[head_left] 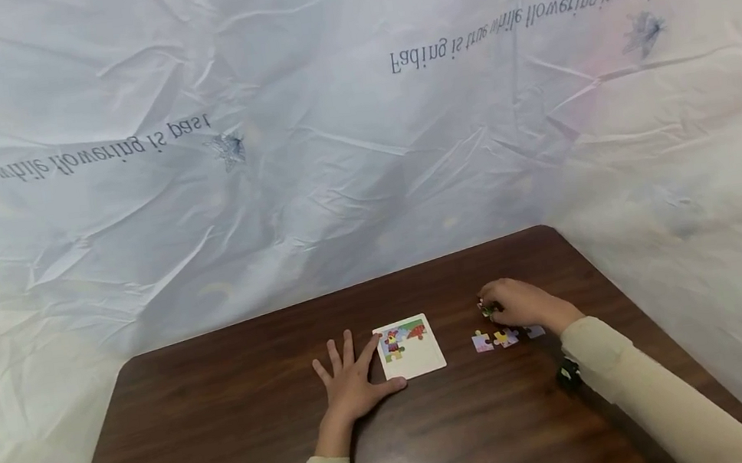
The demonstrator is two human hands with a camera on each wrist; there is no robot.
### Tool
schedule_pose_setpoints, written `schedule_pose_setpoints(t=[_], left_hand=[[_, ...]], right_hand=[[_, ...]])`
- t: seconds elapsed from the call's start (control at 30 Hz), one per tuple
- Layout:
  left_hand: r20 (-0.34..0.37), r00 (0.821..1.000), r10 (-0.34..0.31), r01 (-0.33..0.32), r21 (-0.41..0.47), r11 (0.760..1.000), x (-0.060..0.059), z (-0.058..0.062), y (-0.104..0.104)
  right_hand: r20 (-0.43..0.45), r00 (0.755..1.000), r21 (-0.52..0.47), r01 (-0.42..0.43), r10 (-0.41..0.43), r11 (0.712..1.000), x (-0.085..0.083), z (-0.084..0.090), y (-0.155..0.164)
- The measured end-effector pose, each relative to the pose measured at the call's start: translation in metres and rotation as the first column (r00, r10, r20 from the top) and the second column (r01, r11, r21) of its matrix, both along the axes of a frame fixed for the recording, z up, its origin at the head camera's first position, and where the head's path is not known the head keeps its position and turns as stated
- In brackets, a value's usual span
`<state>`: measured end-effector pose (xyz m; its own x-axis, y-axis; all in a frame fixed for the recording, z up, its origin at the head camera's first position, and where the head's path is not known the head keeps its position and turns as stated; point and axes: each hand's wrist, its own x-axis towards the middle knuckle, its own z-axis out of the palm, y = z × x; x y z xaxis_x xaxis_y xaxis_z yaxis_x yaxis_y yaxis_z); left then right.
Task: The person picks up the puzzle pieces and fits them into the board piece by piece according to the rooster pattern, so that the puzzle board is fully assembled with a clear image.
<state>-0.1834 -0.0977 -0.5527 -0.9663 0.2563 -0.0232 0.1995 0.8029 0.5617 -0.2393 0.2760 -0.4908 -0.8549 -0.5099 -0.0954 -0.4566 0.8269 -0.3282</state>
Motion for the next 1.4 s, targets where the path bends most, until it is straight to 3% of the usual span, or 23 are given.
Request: schedule_pose_setpoints(t=[0.13,0.4,0.67,0.97,1.4], left_hand=[[-0.004,1.0,0.006,-0.006,-0.012,1.0,-0.001,0.003,-0.001],[-0.005,1.0,-0.005,0.005,-0.007,1.0,0.002,0.003,-0.001],[-0.025,1.0,-0.001,0.001,0.005,1.0,-0.001,0.006,0.0],[0.001,1.0,-0.003,0.003,0.007,1.0,0.005,0.001,0.001],[0.013,1.0,0.001,-0.001,-0.009,1.0,0.0,0.0,-0.001]], right_hand=[[0.029,0.999,-0.002,-0.018,0.018,1.0,-0.005,0.007,-0.005],[0.084,0.996,-0.028,0.04,-0.037,0.999,-0.001,0.011,-0.011],[0.073,0.997,-0.012,0.037,-0.036,0.999,-0.009,0.014,-0.012],[0.042,0.999,-0.03,0.002,-0.001,1.0,-0.002,0.009,-0.024],[0.006,0.995,-0.097,-0.1,0.101,0.99,-0.002,0.016,-0.059]])
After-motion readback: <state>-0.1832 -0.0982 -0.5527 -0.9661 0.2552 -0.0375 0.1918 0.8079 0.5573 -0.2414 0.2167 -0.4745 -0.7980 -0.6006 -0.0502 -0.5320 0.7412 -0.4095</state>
